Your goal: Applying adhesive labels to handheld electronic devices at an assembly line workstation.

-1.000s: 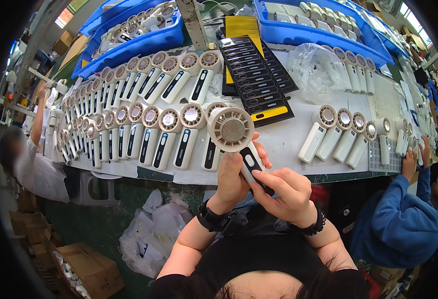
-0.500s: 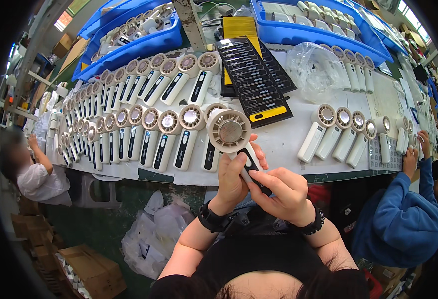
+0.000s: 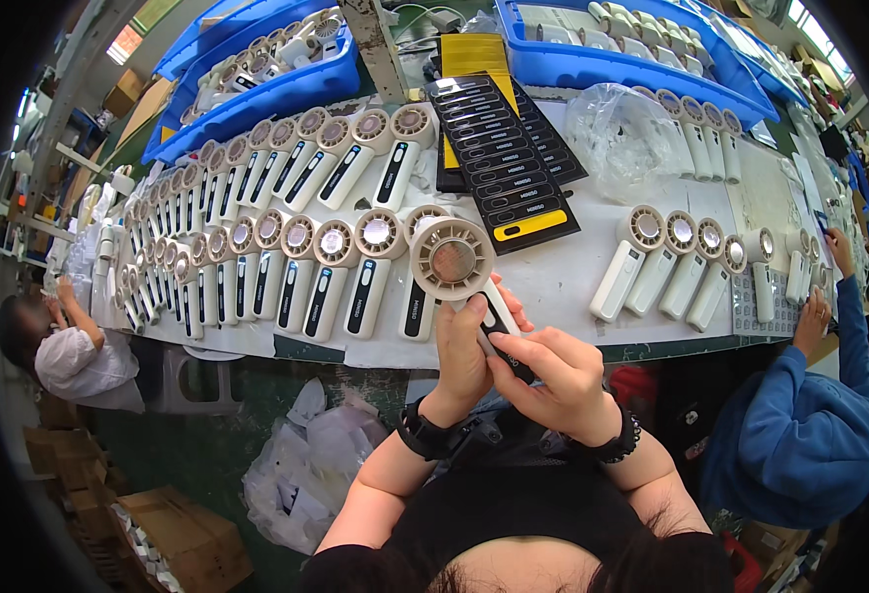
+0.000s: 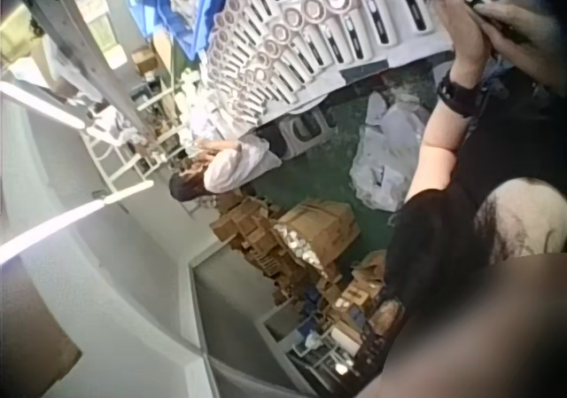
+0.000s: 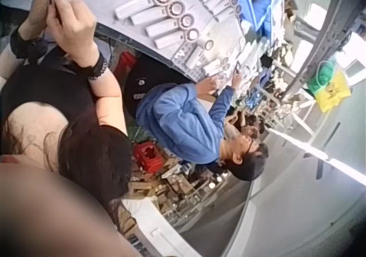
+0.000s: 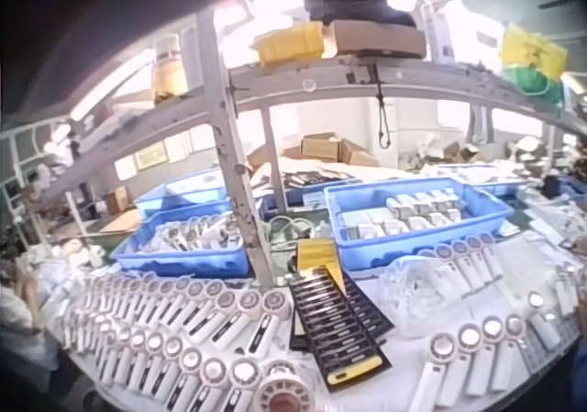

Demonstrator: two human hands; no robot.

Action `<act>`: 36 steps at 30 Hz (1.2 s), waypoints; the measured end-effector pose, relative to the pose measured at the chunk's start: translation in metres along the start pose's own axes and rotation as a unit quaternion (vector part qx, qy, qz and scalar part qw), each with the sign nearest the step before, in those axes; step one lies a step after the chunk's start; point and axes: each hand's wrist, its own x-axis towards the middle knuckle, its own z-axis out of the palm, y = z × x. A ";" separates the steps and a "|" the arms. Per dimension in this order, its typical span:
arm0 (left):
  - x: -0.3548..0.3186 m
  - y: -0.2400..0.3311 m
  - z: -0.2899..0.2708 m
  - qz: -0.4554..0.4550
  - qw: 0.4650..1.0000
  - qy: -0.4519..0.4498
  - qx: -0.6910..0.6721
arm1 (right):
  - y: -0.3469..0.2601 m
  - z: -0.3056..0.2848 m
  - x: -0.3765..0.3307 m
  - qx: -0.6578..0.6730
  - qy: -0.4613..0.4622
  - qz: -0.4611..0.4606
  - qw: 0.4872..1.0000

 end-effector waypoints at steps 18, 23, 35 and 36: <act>0.007 0.006 -0.007 0.023 0.999 0.038 -0.022 | -0.001 -0.013 0.000 0.064 -0.099 0.030 0.993; 0.004 0.011 -0.003 0.000 0.999 0.042 -0.023 | -0.001 -0.008 -0.003 0.063 -0.083 0.021 0.994; 0.001 0.008 -0.012 -0.002 0.999 -0.033 -0.029 | 0.000 -0.006 -0.004 0.072 -0.051 0.004 0.996; 0.002 0.008 -0.013 -0.002 0.999 -0.033 -0.030 | 0.001 -0.006 -0.004 0.072 -0.047 -0.002 0.996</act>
